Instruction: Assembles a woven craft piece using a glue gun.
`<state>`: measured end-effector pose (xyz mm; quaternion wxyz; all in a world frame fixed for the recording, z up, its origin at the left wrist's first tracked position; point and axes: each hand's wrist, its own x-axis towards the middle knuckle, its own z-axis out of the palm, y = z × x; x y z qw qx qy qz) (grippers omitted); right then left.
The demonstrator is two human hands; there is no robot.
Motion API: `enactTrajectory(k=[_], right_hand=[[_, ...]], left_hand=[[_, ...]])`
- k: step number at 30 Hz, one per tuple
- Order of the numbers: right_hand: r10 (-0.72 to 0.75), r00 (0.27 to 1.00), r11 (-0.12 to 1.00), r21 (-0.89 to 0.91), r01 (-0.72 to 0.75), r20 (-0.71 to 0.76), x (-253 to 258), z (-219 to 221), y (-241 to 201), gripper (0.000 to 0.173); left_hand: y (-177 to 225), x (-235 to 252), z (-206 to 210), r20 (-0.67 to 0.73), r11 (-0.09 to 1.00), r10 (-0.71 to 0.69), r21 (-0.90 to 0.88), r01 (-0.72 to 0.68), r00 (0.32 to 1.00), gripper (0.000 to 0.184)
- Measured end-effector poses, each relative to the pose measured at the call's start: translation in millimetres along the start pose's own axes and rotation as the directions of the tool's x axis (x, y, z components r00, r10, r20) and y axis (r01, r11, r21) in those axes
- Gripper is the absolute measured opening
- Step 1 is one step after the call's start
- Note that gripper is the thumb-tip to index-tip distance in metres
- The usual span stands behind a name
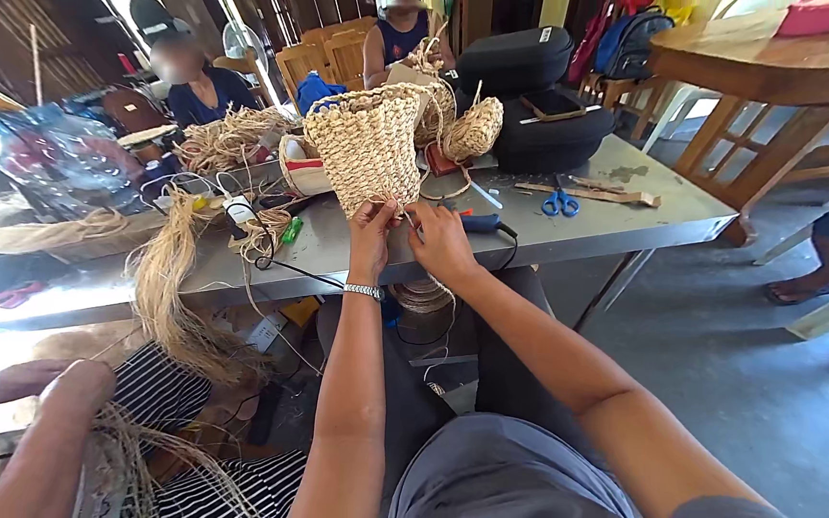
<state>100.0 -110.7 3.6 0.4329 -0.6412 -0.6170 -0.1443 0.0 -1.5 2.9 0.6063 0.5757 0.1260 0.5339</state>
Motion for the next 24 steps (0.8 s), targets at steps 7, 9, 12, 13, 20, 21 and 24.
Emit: enactTrajectory(k=[7, 9, 12, 13, 20, 21, 24], right_hand=[[0.023, 0.992, 0.999, 0.04, -0.028, 0.126, 12.6, -17.9, -1.2, 0.03], [0.028, 0.984, 0.998, 0.05, -0.037, 0.176, 20.2, -28.1, -1.5, 0.03], [-0.001, 0.98, 1.0, 0.031, -0.005, 0.2, 28.7, -37.1, 0.5, 0.029], [-0.009, 0.98, 1.0, 0.023, 0.005, 0.2, 30.5, -38.4, 1.3, 0.029], [0.042, 0.991, 0.988, 0.145, -0.061, 0.128, 36.5, -38.2, 4.5, 0.021], [0.081, 0.988, 0.977, 0.186, -0.105, 0.131, 38.0, -38.5, 4.9, 0.025], [0.205, 0.961, 0.908, 0.331, -0.257, 0.184, 43.1, -39.4, 9.5, 0.036]], left_hand=[[-0.2, 0.6, -0.7, 0.037, 0.999, -0.003, 0.033, 0.002, 0.999, 0.004], [-1.0, 0.9, -1.0, 0.057, 0.999, -0.007, 0.047, 0.004, 0.998, 0.004], [-2.1, 1.3, -1.8, 0.082, 0.999, -0.026, 0.048, 0.023, 0.996, 0.004], [-2.5, 1.6, -2.0, 0.089, 0.999, -0.028, 0.049, 0.024, 0.996, 0.004], [-3.4, 1.4, -2.0, 0.119, 0.996, -0.022, 0.085, 0.012, 0.993, 0.004], [-3.1, 1.1, -1.8, 0.122, 0.995, -0.025, 0.095, 0.013, 0.992, 0.004], [-3.4, 1.3, -2.1, 0.128, 0.992, -0.036, 0.124, 0.02, 0.991, 0.004]])
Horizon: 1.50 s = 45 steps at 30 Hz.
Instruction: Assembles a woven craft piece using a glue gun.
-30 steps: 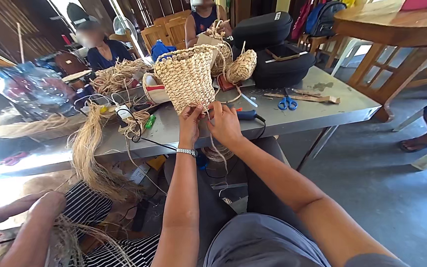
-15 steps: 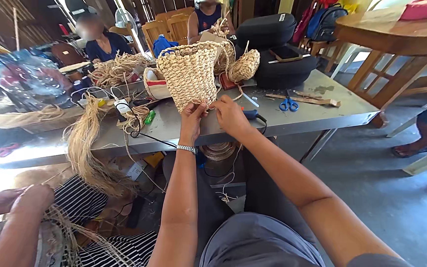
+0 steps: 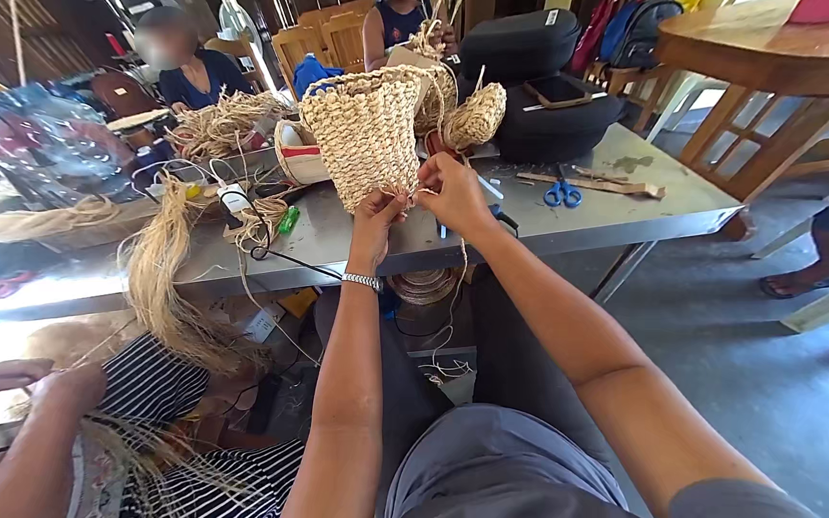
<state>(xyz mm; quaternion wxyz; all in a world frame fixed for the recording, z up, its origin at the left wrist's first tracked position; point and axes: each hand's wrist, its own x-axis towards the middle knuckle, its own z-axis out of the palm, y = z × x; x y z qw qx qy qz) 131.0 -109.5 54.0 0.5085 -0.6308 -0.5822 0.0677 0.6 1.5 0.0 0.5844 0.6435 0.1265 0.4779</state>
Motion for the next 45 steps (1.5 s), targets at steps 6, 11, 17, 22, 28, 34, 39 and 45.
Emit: enactTrajectory(k=[6, 11, 17, 22, 28, 34, 39, 45], right_hand=[[0.141, 0.988, 0.962, 0.227, -0.15, 0.056, 6.2, 1.0, 5.7, 0.048], [0.174, 0.985, 0.965, 0.197, -0.174, 0.017, 3.9, 4.6, 0.1, 0.05], [0.086, 0.996, 0.991, 0.106, -0.083, -0.026, 1.4, 3.1, 8.2, 0.046], [0.104, 0.994, 0.984, 0.15, -0.098, -0.028, 3.5, 5.4, 10.1, 0.042], [0.113, 0.994, 0.981, 0.16, -0.113, 0.012, 5.8, 7.3, 12.7, 0.023], [0.167, 0.985, 0.961, 0.216, -0.171, 0.038, 8.6, 10.3, 10.1, 0.023], [0.193, 0.98, 0.952, 0.235, -0.197, 0.041, 7.6, 11.8, 12.2, 0.024], [0.2, 0.979, 0.952, 0.231, -0.202, 0.032, 5.4, 11.9, 10.0, 0.03]], left_hand=[[-4.3, 1.9, -1.1, 0.019, 0.999, 0.002, 0.034, -0.003, 1.0, 0.004], [-2.1, 1.1, -0.7, 0.006, 0.999, -0.009, 0.033, 0.009, 1.0, 0.003], [-3.1, 1.6, -1.4, 0.018, 0.998, -0.012, 0.07, 0.011, 1.0, 0.005], [-4.3, 1.8, -1.8, 0.004, 0.998, -0.003, 0.059, 0.002, 1.0, 0.001], [-5.8, 2.3, -2.8, 0.002, 0.998, 0.025, 0.065, -0.025, 1.0, 0.002], [-4.7, 1.8, -2.1, -0.014, 0.998, 0.018, 0.065, -0.017, 1.0, 0.003], [-5.0, 2.2, -2.1, -0.018, 0.998, 0.022, 0.064, -0.021, 1.0, 0.005], [-3.2, 1.2, -0.9, -0.027, 0.995, 0.02, 0.101, -0.017, 0.999, 0.003]])
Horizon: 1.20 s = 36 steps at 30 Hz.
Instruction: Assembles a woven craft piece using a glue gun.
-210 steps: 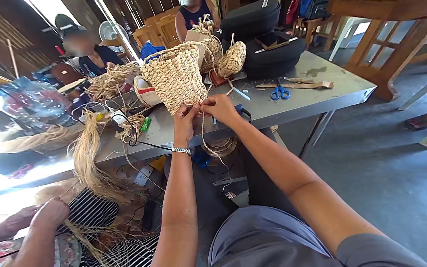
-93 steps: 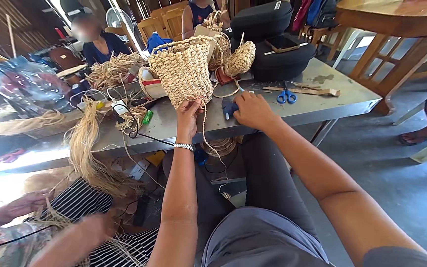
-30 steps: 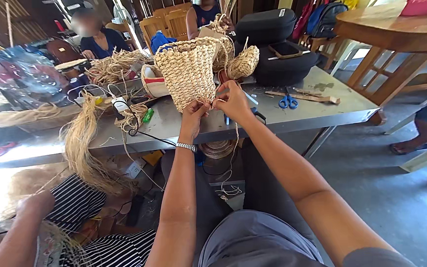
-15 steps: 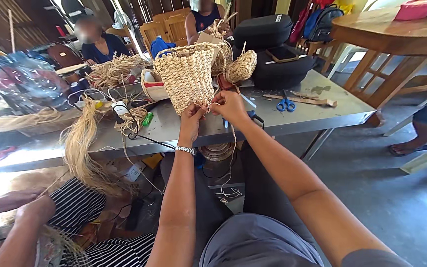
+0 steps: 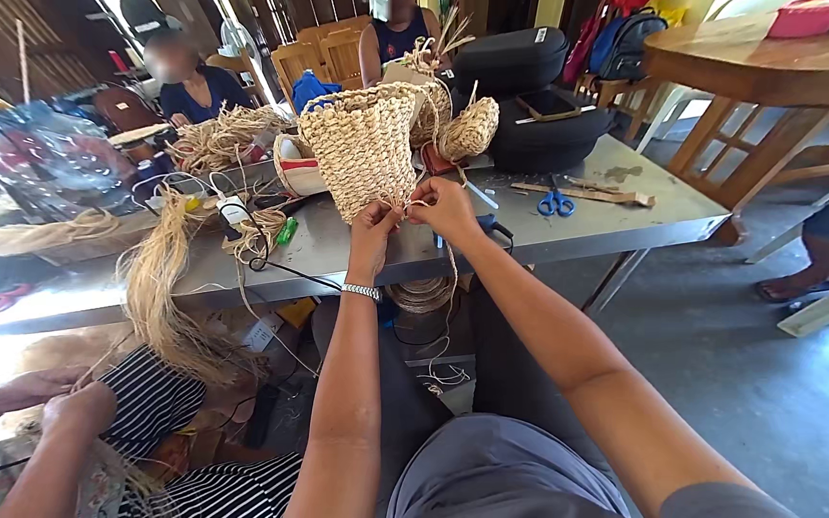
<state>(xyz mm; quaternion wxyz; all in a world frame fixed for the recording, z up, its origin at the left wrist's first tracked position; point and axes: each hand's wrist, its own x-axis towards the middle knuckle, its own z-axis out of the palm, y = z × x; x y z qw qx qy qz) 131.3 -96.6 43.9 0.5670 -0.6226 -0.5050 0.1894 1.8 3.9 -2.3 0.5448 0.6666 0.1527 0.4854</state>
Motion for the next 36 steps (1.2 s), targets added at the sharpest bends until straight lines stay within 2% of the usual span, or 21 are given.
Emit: enactTrajectory(k=[9, 13, 17, 22, 28, 36], right_hand=[[0.03, 0.999, 0.999, 0.024, -0.029, -0.03, 0.1, 2.3, -0.9, 0.03], [0.058, 0.998, 0.994, 0.094, -0.058, -0.002, 0.2, 2.2, 0.6, 0.023], [0.054, 0.998, 0.995, 0.087, -0.057, 0.033, 2.4, -0.6, 1.1, 0.019], [0.058, 0.998, 0.995, 0.078, -0.061, 0.034, 3.6, -1.9, 0.2, 0.02], [0.101, 0.991, 0.974, 0.193, -0.117, 0.09, 5.9, -4.3, 1.5, 0.019], [0.142, 0.985, 0.965, 0.207, -0.159, 0.094, 7.1, -4.6, -2.0, 0.019]], left_hand=[[-1.2, -0.5, -0.2, 0.016, 1.0, 0.011, 0.023, -0.012, 1.0, 0.004], [-1.4, -0.1, 0.4, 0.011, 0.999, 0.02, 0.043, -0.021, 1.0, 0.005], [-1.8, 0.0, 0.8, 0.014, 0.997, 0.034, 0.063, -0.035, 0.999, 0.005], [-1.4, 0.0, 1.6, 0.009, 0.997, 0.032, 0.065, -0.032, 0.999, 0.004], [-1.6, 0.2, 0.8, 0.017, 0.996, 0.028, 0.084, -0.029, 0.999, 0.006], [-2.3, 0.8, -0.3, 0.034, 0.996, 0.035, 0.085, -0.037, 0.999, 0.006]])
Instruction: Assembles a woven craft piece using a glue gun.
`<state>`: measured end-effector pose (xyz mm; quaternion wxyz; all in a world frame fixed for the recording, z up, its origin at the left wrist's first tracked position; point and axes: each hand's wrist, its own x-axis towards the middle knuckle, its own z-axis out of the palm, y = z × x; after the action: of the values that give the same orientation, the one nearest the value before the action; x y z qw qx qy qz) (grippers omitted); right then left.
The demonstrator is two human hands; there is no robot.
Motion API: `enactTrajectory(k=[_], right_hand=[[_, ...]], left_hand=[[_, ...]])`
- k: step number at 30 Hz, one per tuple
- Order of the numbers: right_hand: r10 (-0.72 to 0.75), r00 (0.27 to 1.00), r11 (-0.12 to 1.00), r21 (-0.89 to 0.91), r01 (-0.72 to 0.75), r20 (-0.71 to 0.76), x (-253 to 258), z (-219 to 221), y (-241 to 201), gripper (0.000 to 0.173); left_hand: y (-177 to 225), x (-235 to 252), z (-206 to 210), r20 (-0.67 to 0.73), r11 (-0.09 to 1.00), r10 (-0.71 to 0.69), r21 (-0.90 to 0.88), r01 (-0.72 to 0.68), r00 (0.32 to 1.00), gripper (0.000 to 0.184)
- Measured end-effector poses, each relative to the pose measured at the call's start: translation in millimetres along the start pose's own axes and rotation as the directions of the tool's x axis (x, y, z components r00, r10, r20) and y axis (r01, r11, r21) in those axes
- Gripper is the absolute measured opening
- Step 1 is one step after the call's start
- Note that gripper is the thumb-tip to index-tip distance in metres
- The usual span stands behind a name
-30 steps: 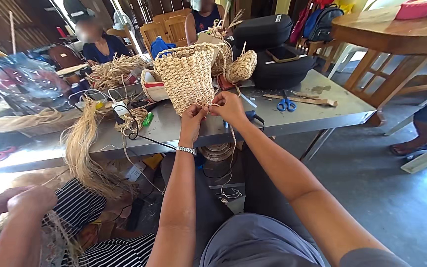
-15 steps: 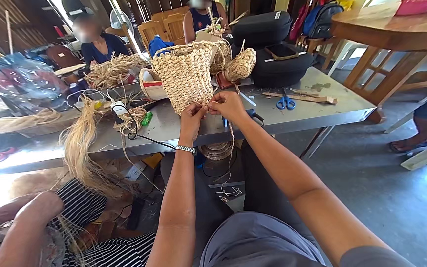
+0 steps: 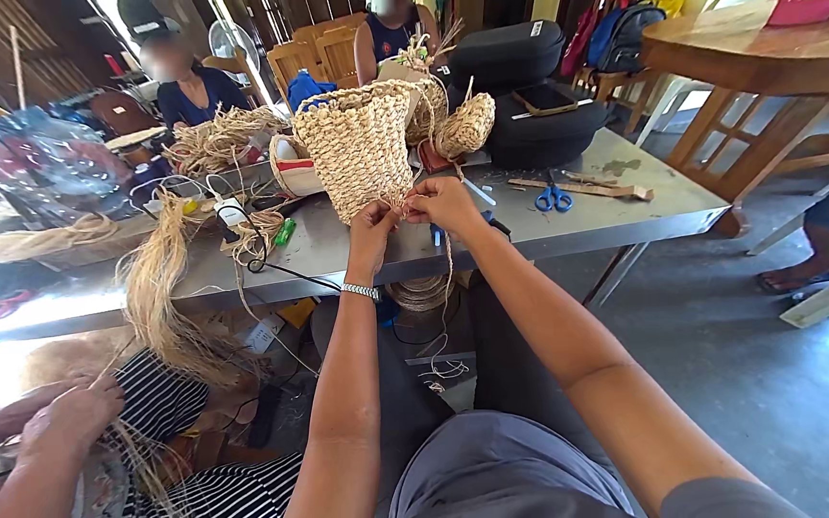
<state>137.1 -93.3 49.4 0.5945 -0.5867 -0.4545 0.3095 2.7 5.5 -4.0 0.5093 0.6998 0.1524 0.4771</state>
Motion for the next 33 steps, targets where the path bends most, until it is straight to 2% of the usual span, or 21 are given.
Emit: enactTrajectory(k=[26, 33], right_hand=[[0.012, 0.999, 0.999, 0.032, -0.013, 0.033, -4.9, -5.7, 0.7, 0.019], [0.024, 1.0, 0.999, 0.021, -0.024, 0.014, -2.7, -0.6, 5.2, 0.038]], left_hand=[[1.8, 1.5, 1.8, 0.035, 0.998, -0.046, 0.039, 0.045, 0.998, 0.006], [3.5, 0.0, 4.7, 0.011, 0.993, -0.039, 0.113, 0.037, 0.999, 0.006]])
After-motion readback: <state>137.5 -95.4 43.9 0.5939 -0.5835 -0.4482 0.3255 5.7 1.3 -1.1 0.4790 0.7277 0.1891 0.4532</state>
